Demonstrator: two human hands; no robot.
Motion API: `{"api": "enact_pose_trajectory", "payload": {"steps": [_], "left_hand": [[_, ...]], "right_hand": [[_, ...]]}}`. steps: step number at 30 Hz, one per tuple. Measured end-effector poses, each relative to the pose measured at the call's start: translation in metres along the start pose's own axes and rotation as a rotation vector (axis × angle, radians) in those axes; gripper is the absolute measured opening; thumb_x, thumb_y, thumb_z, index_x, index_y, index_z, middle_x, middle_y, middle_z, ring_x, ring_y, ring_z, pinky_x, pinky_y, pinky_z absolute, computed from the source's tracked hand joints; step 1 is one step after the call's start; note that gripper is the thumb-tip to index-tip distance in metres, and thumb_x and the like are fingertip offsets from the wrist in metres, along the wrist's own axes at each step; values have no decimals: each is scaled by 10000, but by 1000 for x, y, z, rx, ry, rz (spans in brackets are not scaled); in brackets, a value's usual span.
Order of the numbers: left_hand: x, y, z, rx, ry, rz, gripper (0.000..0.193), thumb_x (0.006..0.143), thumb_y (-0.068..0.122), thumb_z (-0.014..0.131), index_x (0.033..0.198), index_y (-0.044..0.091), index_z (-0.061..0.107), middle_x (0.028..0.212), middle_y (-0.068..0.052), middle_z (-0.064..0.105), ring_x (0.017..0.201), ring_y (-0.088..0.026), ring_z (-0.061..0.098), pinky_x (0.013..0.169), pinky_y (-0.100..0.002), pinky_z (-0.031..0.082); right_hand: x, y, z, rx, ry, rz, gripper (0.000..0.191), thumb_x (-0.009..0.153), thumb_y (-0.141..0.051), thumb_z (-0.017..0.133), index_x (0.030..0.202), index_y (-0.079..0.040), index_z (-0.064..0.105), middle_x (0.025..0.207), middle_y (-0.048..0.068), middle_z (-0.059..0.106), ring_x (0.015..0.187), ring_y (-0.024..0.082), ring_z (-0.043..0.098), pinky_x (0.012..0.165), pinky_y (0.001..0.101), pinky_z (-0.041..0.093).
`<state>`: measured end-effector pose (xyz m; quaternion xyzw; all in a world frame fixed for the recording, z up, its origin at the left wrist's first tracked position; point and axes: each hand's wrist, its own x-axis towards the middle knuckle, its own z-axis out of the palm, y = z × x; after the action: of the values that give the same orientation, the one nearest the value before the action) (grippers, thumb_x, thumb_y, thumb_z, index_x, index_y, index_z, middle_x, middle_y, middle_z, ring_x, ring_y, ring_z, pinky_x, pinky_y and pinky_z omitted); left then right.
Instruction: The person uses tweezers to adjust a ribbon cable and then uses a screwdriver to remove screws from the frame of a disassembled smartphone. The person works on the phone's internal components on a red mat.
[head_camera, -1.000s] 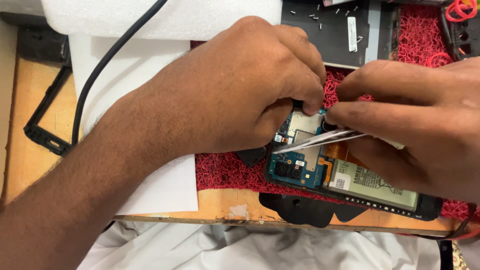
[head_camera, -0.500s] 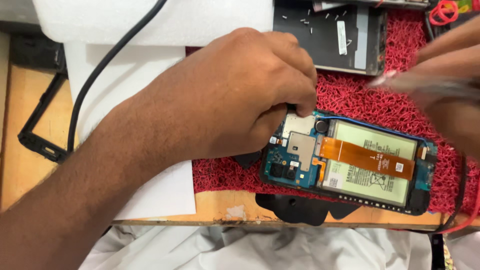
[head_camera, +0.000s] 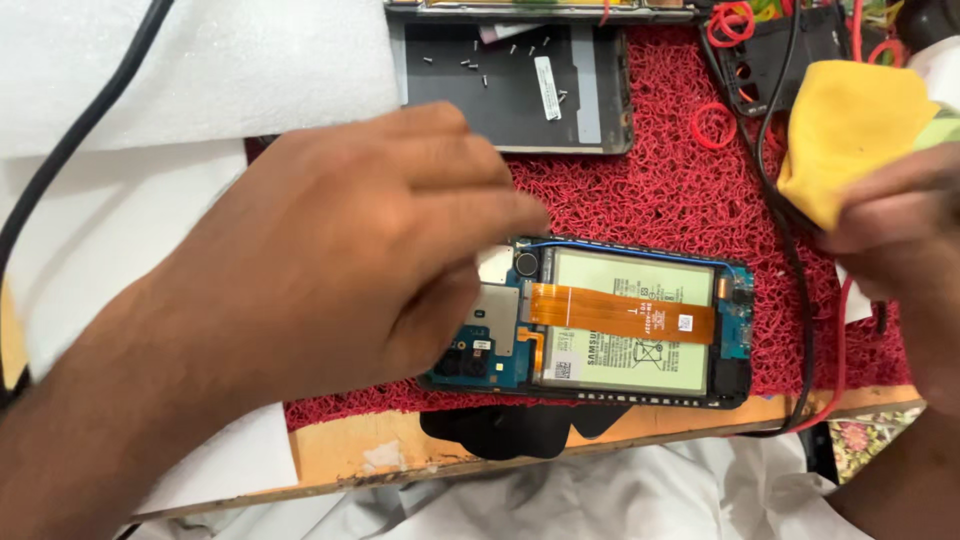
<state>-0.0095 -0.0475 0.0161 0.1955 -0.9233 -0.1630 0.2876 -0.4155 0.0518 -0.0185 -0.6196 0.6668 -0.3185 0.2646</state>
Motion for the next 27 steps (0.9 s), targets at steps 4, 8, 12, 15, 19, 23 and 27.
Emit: {"api": "enact_pose_trajectory", "payload": {"steps": [4,8,12,15,19,23,27], "left_hand": [[17,4,9,-28,-61,-156,118,885,210,745,894,93,763,856,-38,689,889,-256,657,697,-434,523],[23,1,15,40,-146,-244,146,890,266,745,820,142,772,815,-4,696,896,-232,667,745,-436,539],[23,0,16,47,-339,-400,176,938,274,699,818,164,765,795,0,693,916,-181,673,810,-415,551],[20,-2,11,-73,-136,-264,70,858,188,741,830,127,761,842,-19,707,911,-233,670,754,-432,535],[16,-6,7,-86,-145,-235,60,853,174,750,871,120,768,855,-40,716,916,-261,676,779,-440,537],[8,-11,-6,-147,-251,-243,207,827,204,783,1011,112,763,943,-53,719,941,-260,688,817,-427,543],[3,-8,-14,-194,-320,-310,331,800,263,813,1095,134,739,1006,-26,715,963,-231,692,794,-399,543]], "right_hand": [[7,-65,18,-204,-210,-63,104,921,-42,690,997,-9,753,815,57,686,660,100,636,577,230,472],[27,-101,36,-411,-301,-14,104,898,-45,755,983,-39,815,801,66,711,649,141,693,541,275,509],[35,-110,45,-309,-364,-215,156,879,-18,712,1023,-26,769,913,80,728,780,133,732,646,271,583],[33,-111,44,-341,-433,-426,320,798,27,667,1072,-79,793,1040,101,750,819,143,721,658,268,574],[31,-107,50,-392,-458,-298,420,770,43,679,1139,-121,796,1059,94,695,648,105,694,560,244,556],[35,-104,52,-420,-537,-300,505,779,62,642,1215,-151,784,1096,105,670,551,68,657,479,212,557],[39,-105,51,-439,-602,-280,581,774,80,614,1263,-208,741,1118,74,664,551,59,650,461,215,554]]}}
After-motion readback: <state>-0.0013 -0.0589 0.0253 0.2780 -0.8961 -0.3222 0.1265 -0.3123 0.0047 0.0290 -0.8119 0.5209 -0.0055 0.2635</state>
